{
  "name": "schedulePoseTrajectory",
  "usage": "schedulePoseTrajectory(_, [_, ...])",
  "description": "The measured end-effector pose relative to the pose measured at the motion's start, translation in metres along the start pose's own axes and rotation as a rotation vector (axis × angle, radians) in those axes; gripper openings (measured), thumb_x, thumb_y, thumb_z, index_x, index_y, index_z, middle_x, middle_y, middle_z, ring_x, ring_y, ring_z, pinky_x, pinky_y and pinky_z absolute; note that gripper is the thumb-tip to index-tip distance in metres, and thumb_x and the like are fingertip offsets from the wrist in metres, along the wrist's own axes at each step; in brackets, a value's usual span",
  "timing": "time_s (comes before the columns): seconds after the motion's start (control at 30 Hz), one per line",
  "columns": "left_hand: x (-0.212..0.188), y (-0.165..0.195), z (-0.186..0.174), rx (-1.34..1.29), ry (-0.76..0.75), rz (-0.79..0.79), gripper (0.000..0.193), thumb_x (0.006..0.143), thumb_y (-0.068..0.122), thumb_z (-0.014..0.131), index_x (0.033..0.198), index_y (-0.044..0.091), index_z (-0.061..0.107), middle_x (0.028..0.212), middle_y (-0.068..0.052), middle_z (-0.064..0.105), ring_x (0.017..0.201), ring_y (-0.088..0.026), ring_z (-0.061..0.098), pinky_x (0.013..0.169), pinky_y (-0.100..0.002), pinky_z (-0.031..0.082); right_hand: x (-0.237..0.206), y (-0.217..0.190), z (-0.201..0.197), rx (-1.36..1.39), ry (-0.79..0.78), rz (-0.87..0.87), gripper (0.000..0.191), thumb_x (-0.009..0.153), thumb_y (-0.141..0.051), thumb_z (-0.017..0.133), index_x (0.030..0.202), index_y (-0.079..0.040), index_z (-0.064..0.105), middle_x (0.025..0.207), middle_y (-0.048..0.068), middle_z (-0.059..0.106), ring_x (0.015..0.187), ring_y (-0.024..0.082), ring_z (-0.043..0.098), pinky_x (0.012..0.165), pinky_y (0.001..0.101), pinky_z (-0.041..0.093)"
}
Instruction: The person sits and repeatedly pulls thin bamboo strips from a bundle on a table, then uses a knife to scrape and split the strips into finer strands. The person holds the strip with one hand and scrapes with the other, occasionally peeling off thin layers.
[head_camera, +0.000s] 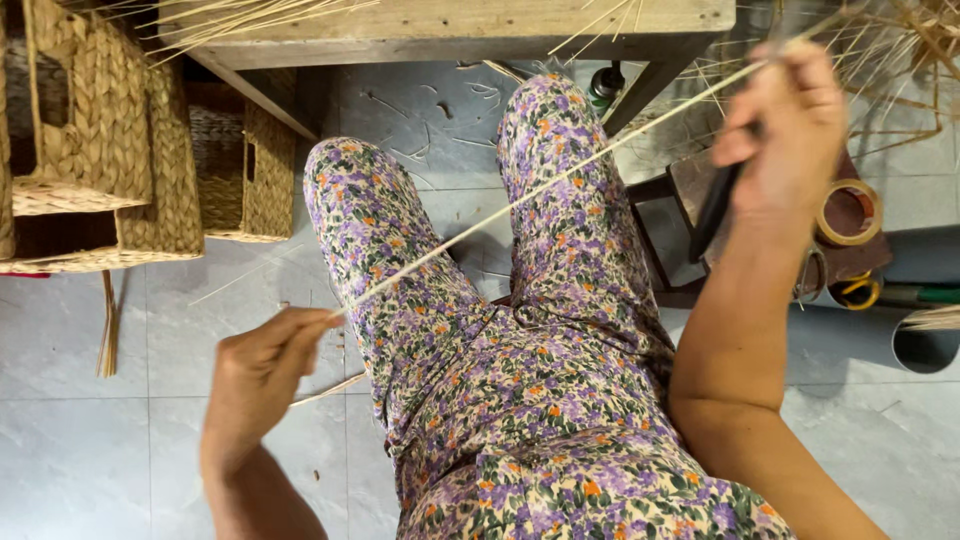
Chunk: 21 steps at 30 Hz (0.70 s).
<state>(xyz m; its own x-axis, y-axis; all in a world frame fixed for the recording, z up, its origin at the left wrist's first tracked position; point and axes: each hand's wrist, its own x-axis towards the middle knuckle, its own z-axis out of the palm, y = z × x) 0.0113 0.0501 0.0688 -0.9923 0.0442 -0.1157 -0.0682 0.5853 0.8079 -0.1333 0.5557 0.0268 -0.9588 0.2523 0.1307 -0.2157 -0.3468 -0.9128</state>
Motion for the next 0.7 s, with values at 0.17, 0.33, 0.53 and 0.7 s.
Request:
schedulePoseTrajectory(0.17, [-0.001, -0.014, -0.014, -0.214, 0.161, -0.064, 0.017, 0.104, 0.003, 0.057, 0.11, -0.001, 0.073, 0.078, -0.003, 0.066, 0.066, -0.007, 0.056, 0.059, -0.022, 0.047, 0.007, -0.004, -0.035, 0.099, 0.147, -0.115, 0.02, 0.118, -0.012, 0.061, 0.136, -0.005, 0.06, 0.084, 0.009, 0.065, 0.052, 0.013, 0.049, 0.045, 0.0278, 0.037])
schedulePoseTrajectory(0.33, [0.025, 0.012, -0.01, -0.264, 0.306, 0.14, 0.014, 0.105, 0.0, 0.061, 0.113, -0.005, 0.072, 0.094, -0.003, 0.062, 0.08, -0.008, 0.059, 0.071, -0.022, 0.048, -0.009, 0.011, 0.014, -0.004, -0.041, -0.073, 0.012, 0.118, -0.016, 0.069, 0.118, -0.005, 0.066, 0.066, -0.002, 0.049, 0.046, 0.006, 0.042, 0.038, 0.0221, 0.028])
schedulePoseTrajectory(0.53, [0.082, 0.072, -0.003, -0.61, 0.398, 0.287, 0.011, 0.105, 0.005, 0.069, 0.114, 0.003, 0.076, 0.083, 0.002, 0.061, 0.068, -0.005, 0.048, 0.059, -0.019, 0.034, -0.062, 0.044, 0.142, -0.208, -0.448, 0.349, 0.035, 0.096, -0.017, 0.061, 0.127, -0.003, 0.068, 0.071, -0.005, 0.054, 0.051, 0.004, 0.044, 0.042, 0.0218, 0.034])
schedulePoseTrajectory(0.7, [0.126, 0.108, 0.038, -0.198, 0.285, 0.583, 0.004, 0.103, 0.006, 0.08, 0.107, 0.006, 0.079, 0.088, 0.0, 0.064, 0.077, -0.007, 0.054, 0.07, -0.024, 0.043, -0.089, 0.036, 0.193, 0.024, -0.669, 0.329, 0.047, 0.106, -0.034, 0.062, 0.144, -0.006, 0.057, 0.083, -0.005, 0.054, 0.061, 0.002, 0.046, 0.051, 0.0205, 0.034])
